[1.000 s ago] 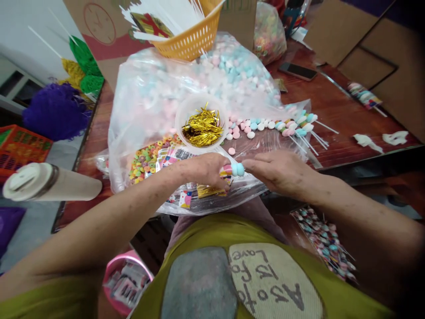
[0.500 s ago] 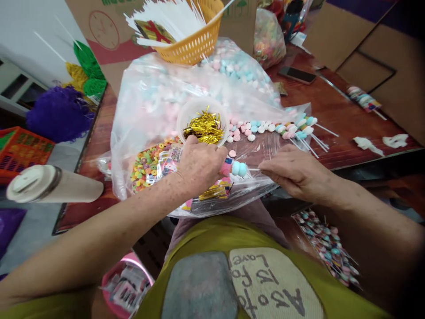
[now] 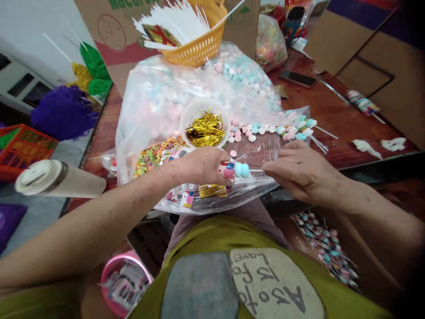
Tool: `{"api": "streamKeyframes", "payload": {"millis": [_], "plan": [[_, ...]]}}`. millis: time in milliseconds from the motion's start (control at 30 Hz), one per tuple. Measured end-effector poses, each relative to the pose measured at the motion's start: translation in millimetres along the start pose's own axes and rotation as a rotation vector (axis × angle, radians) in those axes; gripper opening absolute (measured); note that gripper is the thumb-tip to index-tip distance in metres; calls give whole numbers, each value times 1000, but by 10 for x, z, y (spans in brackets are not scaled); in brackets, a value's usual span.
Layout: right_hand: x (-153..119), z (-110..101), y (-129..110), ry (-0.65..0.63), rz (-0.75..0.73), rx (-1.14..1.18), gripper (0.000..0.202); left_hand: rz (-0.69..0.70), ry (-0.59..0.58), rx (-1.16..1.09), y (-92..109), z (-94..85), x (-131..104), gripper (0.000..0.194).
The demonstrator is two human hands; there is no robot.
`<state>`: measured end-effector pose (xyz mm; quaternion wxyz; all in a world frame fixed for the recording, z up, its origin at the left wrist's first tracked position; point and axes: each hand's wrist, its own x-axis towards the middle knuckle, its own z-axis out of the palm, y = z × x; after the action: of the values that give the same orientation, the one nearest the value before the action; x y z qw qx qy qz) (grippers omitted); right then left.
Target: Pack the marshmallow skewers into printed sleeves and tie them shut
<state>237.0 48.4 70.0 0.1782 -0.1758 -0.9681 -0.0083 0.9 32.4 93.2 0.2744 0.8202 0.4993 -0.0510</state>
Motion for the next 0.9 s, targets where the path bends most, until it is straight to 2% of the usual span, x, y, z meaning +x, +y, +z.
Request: {"api": "streamKeyframes", "payload": {"millis": [67,200,267,367,400,467,533,667,800,900], "plan": [[87,78,-53,-29,31,50,21,-36,89,118,114,71,53,26],[283,306,-184,-86,118,34,22,-78,138,186,211,191,171,25],[305,397,-193,-79,166,4,22,-77,132,152,144,191,169,33],[234,434,-121,-10,209,47,24,57,58,-7,-58,76,57,72],[201,419,-90,10,212,84,24,89,26,-59,-127,25,8,73],[152,361,-38,50,209,152,22,119,-58,-112,-227,-47,-70,51],[136,296,-9,93,206,190,23,147,-121,-170,-261,-37,-101,35],[161,283,5,119,236,259,35,147,-85,-369,-183,246,-53,32],[226,470,6,96,243,308,40,38,-24,-748,-32,656,34,32],[307,584,45,-1,213,386,40,-92,76,-968,94,880,92,36]]}}
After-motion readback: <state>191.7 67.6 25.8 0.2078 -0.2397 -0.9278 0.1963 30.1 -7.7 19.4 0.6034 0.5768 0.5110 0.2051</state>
